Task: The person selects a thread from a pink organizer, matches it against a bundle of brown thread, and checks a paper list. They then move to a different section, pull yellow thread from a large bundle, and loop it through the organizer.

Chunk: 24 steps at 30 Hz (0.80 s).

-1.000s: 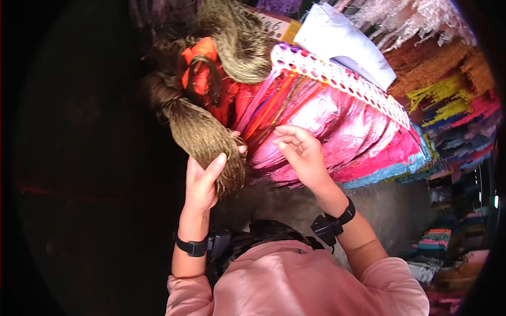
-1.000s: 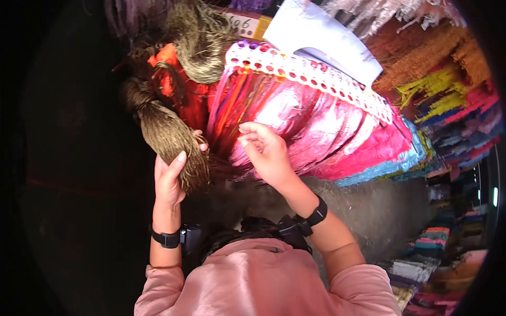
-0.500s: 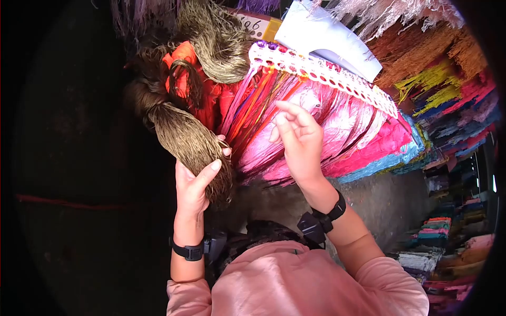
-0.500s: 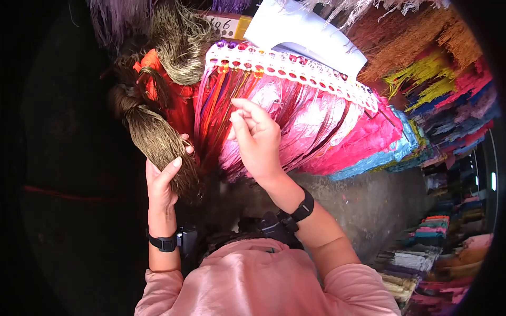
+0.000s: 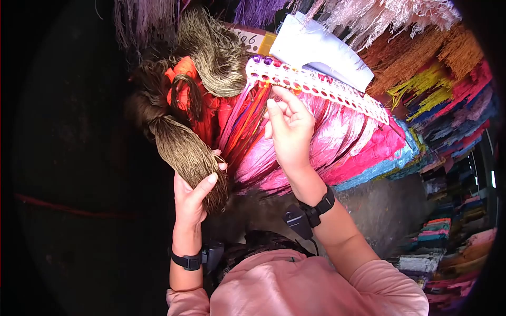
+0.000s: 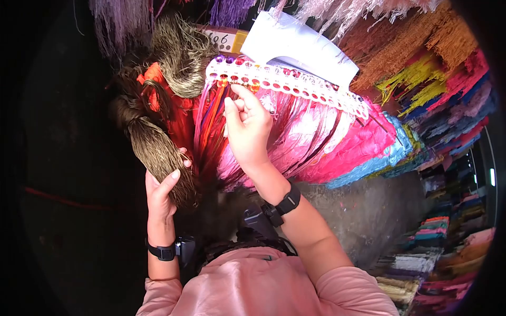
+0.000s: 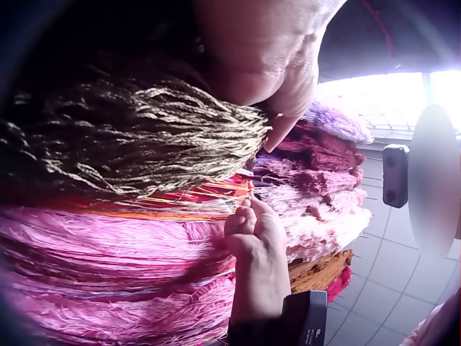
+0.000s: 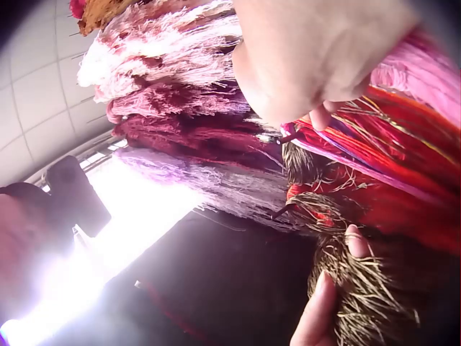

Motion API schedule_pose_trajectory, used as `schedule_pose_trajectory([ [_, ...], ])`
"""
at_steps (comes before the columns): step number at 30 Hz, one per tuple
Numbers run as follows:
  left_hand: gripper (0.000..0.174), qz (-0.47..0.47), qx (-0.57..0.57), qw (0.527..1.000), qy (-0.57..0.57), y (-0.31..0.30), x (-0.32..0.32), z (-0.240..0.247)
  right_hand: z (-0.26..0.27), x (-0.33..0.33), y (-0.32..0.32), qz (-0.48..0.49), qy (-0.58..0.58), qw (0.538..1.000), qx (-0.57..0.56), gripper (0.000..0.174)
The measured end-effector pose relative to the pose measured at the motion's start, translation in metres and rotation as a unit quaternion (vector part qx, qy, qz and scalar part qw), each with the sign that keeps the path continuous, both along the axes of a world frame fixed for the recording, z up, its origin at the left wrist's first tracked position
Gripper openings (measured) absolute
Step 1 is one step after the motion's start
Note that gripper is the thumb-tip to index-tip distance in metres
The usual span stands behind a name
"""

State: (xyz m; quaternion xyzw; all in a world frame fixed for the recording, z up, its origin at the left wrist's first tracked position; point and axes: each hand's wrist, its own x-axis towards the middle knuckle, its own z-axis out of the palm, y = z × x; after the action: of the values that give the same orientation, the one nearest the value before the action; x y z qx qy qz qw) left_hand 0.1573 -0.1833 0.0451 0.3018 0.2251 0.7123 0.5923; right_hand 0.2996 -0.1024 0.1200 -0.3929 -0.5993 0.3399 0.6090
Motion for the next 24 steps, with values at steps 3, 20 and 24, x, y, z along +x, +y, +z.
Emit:
schedule_pose_trajectory([
  [3, 0.046, -0.003, 0.004, 1.000, -0.003, 0.000, -0.001, 0.002, -0.001, -0.002, 0.004, -0.005, -0.012, 1.000, -0.018, 0.019],
  [20, 0.043, -0.033, 0.012, 0.999, -0.013, -0.005, -0.014, -0.001, -0.007, 0.023, -0.034, 0.224, 0.145, 0.938, -0.221, 0.014],
  [24, 0.044, -0.036, 0.010, 0.999, -0.016, -0.007, -0.015, 0.001, 0.002, 0.021, -0.032, 0.155, 0.140, 0.941, -0.268, 0.021],
])
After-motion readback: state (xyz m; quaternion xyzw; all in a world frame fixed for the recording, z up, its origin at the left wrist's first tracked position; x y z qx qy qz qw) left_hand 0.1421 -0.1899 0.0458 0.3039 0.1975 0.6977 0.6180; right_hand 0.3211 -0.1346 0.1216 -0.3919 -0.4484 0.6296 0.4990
